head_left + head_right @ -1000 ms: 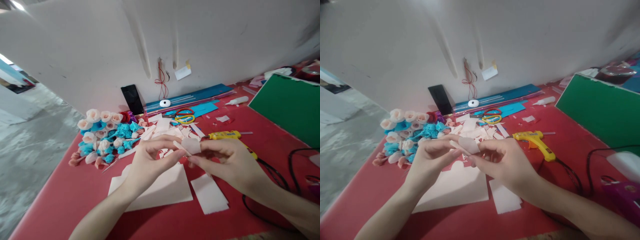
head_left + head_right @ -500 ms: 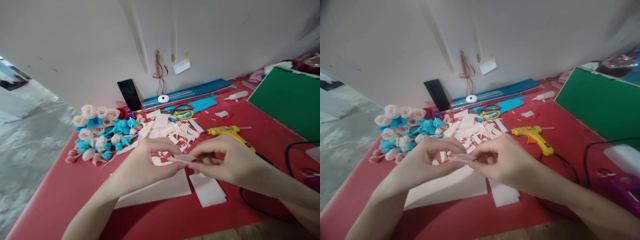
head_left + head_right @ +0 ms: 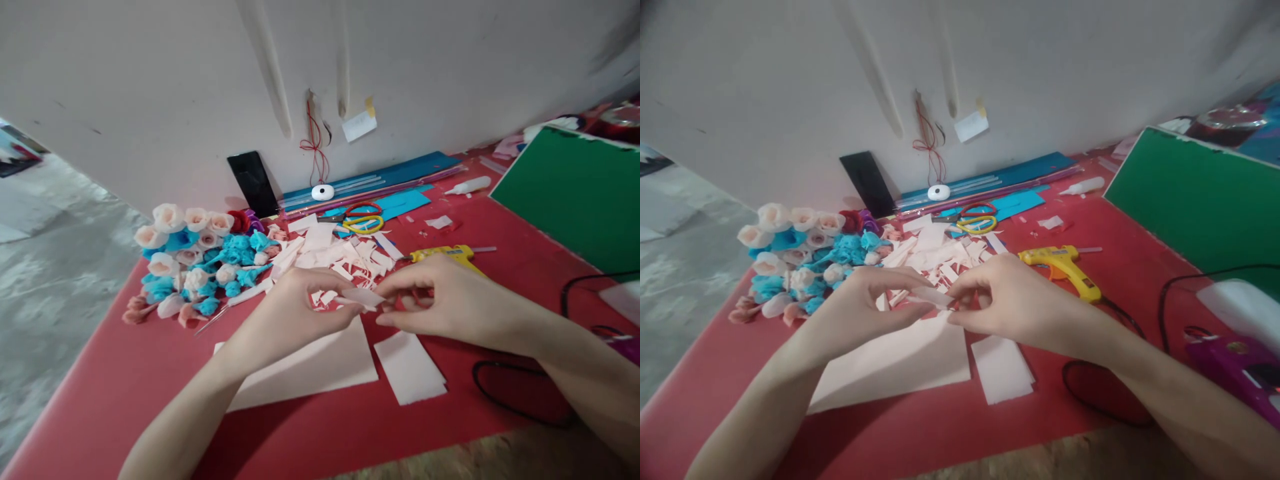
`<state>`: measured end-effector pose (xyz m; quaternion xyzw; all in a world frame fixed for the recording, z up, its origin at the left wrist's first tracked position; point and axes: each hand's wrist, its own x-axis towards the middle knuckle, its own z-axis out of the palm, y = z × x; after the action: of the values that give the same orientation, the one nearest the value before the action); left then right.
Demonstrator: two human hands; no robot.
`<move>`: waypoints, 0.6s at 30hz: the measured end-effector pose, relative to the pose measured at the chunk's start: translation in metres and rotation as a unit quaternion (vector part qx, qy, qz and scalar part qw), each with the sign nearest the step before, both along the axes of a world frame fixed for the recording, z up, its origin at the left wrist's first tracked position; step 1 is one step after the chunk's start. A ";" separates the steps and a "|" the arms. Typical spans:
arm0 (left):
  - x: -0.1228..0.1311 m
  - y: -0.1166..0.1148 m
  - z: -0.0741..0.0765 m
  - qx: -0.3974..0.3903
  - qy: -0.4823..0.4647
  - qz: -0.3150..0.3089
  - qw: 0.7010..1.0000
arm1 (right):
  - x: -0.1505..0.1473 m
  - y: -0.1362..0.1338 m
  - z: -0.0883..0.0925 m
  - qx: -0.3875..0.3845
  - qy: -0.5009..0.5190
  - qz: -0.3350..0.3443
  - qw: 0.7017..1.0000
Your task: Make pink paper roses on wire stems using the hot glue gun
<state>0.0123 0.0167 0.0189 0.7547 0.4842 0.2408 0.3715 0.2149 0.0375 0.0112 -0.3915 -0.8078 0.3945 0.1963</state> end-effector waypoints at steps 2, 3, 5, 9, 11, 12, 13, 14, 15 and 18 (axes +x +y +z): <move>0.001 0.000 -0.001 -0.006 -0.003 -0.001 1.000 | 0.000 0.000 0.001 0.001 0.007 0.002 1.000; 0.002 0.000 -0.001 -0.007 -0.001 0.001 1.000 | -0.001 -0.001 0.001 -0.002 0.008 0.004 1.000; 0.003 -0.001 -0.002 -0.001 0.002 0.006 1.000 | -0.002 -0.002 0.002 -0.008 0.006 0.006 1.000; 0.006 -0.002 -0.002 0.010 0.005 0.004 1.000 | -0.001 -0.003 0.002 -0.009 0.003 0.012 1.000; 0.006 -0.003 0.000 0.013 -0.002 0.007 1.000 | 0.000 -0.004 0.004 -0.002 0.014 0.002 1.000; 0.005 -0.003 0.000 0.018 -0.010 0.013 1.000 | 0.001 -0.006 0.006 0.018 0.029 -0.024 0.999; 0.004 -0.002 0.000 0.023 -0.021 0.022 0.999 | 0.002 -0.008 0.010 0.047 0.055 -0.064 0.995; 0.002 -0.002 -0.002 0.029 -0.034 0.032 0.998 | 0.001 -0.011 0.014 0.074 0.093 -0.109 0.987; -0.001 -0.002 -0.004 0.034 -0.048 0.041 0.997 | 0.000 -0.016 0.018 0.088 0.140 -0.141 0.976; -0.008 -0.001 -0.019 0.032 -0.090 0.075 0.993 | -0.013 -0.038 0.025 -0.086 0.271 -0.007 0.959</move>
<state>0.0039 0.0155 -0.0001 0.7031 0.4958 0.3503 0.3703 0.2020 -0.0007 0.0362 -0.2912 -0.6844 0.5524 0.3763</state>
